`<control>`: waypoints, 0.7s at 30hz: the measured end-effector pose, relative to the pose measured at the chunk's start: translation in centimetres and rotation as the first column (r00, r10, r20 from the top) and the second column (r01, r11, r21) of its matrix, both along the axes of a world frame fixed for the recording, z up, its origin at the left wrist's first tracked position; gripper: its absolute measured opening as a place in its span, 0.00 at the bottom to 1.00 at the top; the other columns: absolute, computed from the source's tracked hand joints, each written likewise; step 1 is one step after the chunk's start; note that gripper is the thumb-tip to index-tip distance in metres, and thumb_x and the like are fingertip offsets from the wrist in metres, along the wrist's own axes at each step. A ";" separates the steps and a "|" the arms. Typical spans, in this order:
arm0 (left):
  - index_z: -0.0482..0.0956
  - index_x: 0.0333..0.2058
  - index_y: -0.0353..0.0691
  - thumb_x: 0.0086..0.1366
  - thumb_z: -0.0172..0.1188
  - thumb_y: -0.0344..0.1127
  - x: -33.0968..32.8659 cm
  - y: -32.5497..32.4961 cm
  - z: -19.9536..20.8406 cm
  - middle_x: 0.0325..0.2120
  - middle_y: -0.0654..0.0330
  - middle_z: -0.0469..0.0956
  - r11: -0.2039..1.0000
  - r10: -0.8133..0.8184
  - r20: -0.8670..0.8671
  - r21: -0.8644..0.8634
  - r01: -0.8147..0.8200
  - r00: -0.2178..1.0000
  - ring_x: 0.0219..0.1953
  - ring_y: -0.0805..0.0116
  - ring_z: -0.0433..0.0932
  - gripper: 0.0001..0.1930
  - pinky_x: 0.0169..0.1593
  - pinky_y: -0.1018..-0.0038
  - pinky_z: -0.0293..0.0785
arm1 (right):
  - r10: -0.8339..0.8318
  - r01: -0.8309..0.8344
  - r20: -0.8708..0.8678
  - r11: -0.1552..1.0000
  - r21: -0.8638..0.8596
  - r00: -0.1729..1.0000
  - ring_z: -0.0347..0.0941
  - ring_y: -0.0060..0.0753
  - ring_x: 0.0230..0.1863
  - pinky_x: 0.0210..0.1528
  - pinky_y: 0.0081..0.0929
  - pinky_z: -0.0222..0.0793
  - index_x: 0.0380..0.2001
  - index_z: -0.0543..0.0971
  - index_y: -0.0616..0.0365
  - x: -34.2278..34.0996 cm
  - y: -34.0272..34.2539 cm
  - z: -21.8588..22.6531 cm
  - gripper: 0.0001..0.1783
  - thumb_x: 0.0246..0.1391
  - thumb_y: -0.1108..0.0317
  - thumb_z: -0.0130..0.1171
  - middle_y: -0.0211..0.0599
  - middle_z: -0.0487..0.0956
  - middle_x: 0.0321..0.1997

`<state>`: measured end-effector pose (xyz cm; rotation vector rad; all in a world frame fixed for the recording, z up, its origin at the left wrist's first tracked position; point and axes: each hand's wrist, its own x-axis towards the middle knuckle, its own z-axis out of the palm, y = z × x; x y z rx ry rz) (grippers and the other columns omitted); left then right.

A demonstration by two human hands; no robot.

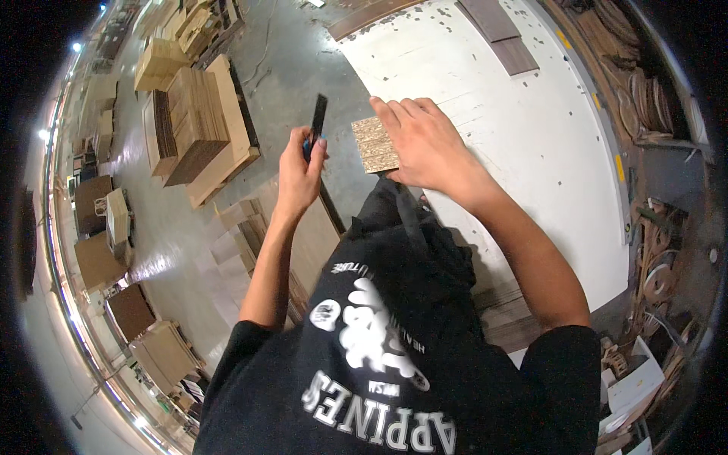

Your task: Sorting and organizing small wood/composite panels on a workbench in a furniture factory.

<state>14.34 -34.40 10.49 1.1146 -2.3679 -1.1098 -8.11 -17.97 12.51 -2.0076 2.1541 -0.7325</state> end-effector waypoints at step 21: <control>0.80 0.71 0.63 0.62 0.61 0.22 3.8 6.2 3.6 0.39 0.58 0.83 0.553 -0.754 0.289 -0.205 0.808 0.589 0.40 0.57 0.82 0.39 0.47 0.62 0.84 | 0.035 -0.034 -0.033 0.998 0.048 0.999 0.77 0.48 0.64 0.71 0.47 0.68 0.64 0.77 0.61 -0.4 -0.1 0.1 0.46 0.45 0.50 0.82 0.46 0.81 0.60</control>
